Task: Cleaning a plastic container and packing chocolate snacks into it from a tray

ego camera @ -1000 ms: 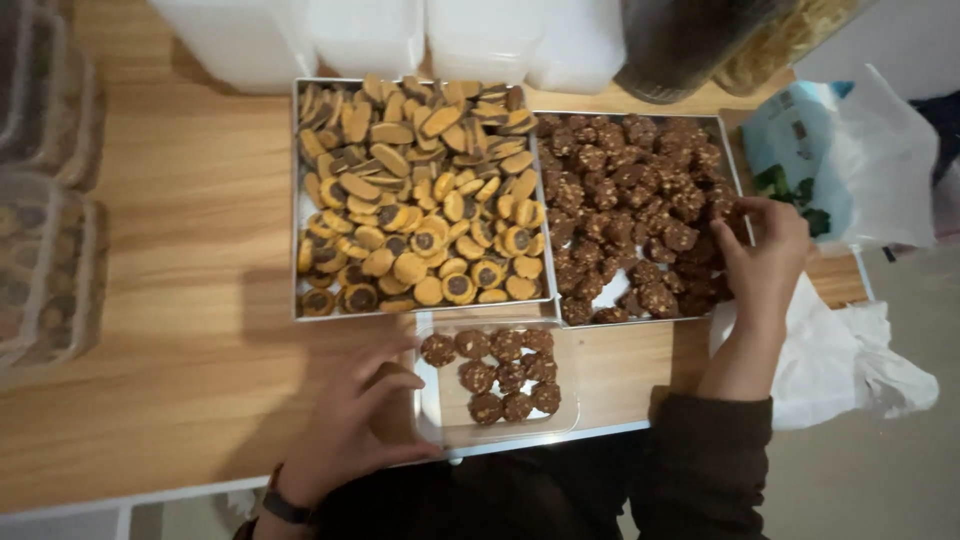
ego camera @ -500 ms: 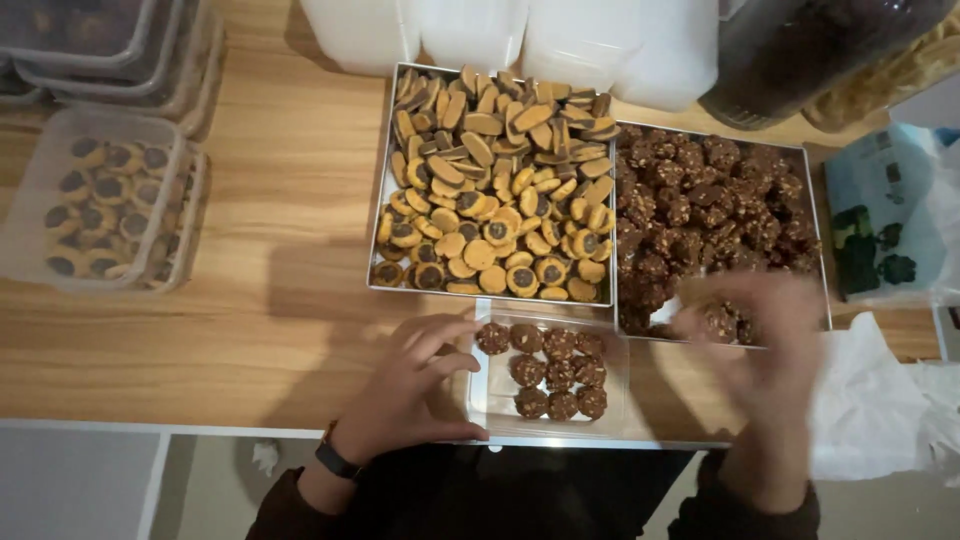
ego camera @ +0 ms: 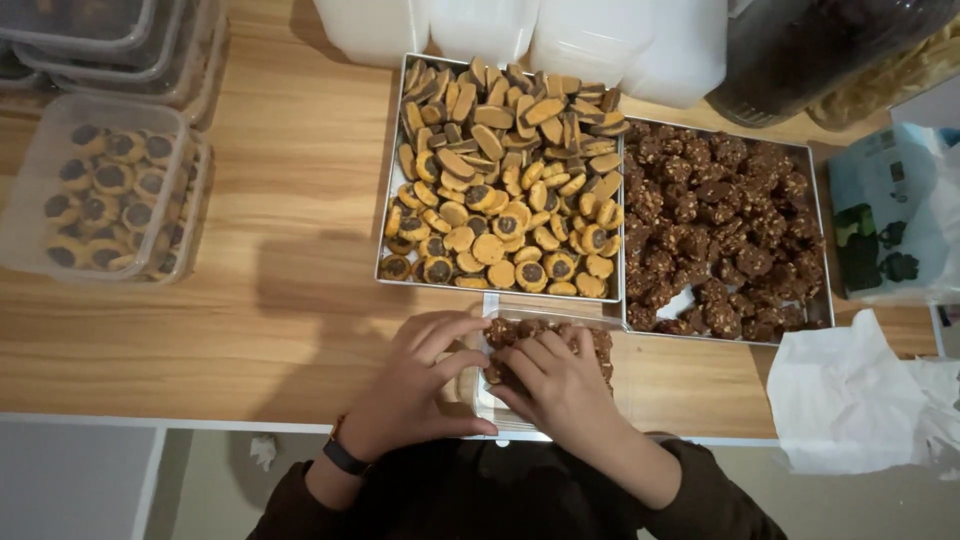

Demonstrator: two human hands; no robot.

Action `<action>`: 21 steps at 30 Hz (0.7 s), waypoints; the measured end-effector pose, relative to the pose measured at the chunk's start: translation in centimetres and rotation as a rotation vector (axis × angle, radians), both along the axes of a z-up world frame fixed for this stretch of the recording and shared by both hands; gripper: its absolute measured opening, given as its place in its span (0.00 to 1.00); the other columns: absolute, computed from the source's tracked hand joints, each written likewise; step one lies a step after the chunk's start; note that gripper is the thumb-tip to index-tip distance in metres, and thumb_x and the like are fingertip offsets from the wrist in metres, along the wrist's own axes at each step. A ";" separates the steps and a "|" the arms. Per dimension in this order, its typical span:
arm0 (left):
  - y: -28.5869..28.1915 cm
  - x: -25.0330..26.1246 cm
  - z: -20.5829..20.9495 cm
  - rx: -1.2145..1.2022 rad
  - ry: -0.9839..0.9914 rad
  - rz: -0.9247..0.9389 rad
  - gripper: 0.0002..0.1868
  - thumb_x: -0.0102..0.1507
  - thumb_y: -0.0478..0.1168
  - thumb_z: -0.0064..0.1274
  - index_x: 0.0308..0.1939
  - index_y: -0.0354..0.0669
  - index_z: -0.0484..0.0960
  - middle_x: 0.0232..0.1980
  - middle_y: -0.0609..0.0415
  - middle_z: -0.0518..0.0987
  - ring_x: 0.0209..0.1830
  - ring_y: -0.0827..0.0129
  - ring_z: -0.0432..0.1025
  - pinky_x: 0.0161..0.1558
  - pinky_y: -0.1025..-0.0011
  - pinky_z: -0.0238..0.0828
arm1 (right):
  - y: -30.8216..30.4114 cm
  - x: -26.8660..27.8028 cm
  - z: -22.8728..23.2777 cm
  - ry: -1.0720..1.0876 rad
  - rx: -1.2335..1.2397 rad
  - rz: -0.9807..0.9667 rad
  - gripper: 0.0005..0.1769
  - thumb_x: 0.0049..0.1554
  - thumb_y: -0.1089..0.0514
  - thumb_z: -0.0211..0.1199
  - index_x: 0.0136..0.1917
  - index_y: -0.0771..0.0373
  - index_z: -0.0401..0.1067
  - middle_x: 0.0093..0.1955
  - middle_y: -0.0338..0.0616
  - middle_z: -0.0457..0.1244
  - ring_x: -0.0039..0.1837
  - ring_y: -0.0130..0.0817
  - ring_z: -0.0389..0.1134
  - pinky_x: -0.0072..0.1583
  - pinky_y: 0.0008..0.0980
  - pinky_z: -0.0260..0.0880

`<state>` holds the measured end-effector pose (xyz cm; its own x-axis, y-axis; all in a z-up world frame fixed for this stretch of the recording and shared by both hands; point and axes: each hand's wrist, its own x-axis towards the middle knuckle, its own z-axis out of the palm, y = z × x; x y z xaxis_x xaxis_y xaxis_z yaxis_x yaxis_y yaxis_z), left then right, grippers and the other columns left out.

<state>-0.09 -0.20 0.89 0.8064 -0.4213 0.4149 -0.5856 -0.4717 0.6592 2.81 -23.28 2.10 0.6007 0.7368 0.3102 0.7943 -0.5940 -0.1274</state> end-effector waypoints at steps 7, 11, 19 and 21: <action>0.2 -0.3 -0.7 0.051 0.090 -0.016 0.35 0.52 0.67 0.66 0.53 0.49 0.82 0.73 0.48 0.69 0.73 0.51 0.63 0.70 0.47 0.56 | -0.8 0.1 1.0 0.058 0.038 -0.028 0.24 0.54 0.41 0.72 0.56 0.56 0.73 0.53 0.37 0.67 0.51 0.39 0.64 0.50 0.44 0.52; 0.2 -0.3 -0.9 0.071 0.133 -0.028 0.35 0.51 0.66 0.68 0.54 0.51 0.81 0.75 0.50 0.67 0.75 0.52 0.61 0.71 0.43 0.53 | -1.1 0.1 0.6 0.130 0.054 -0.021 0.20 0.53 0.45 0.73 0.55 0.56 0.75 0.51 0.36 0.66 0.50 0.37 0.63 0.50 0.41 0.51; 0.3 -0.6 -0.3 -0.045 0.274 -0.080 0.33 0.55 0.59 0.69 0.56 0.45 0.79 0.78 0.49 0.64 0.76 0.52 0.64 0.66 0.54 0.67 | -0.7 -0.3 0.4 0.097 0.054 -0.045 0.17 0.54 0.46 0.73 0.52 0.55 0.75 0.50 0.34 0.65 0.49 0.37 0.62 0.51 0.42 0.52; 0.2 -0.6 -0.4 -0.038 0.255 -0.080 0.34 0.55 0.60 0.68 0.56 0.45 0.79 0.78 0.49 0.63 0.75 0.52 0.64 0.64 0.54 0.69 | -0.7 -0.3 0.2 0.100 0.045 -0.054 0.17 0.53 0.46 0.74 0.51 0.54 0.75 0.50 0.34 0.65 0.50 0.37 0.62 0.53 0.42 0.53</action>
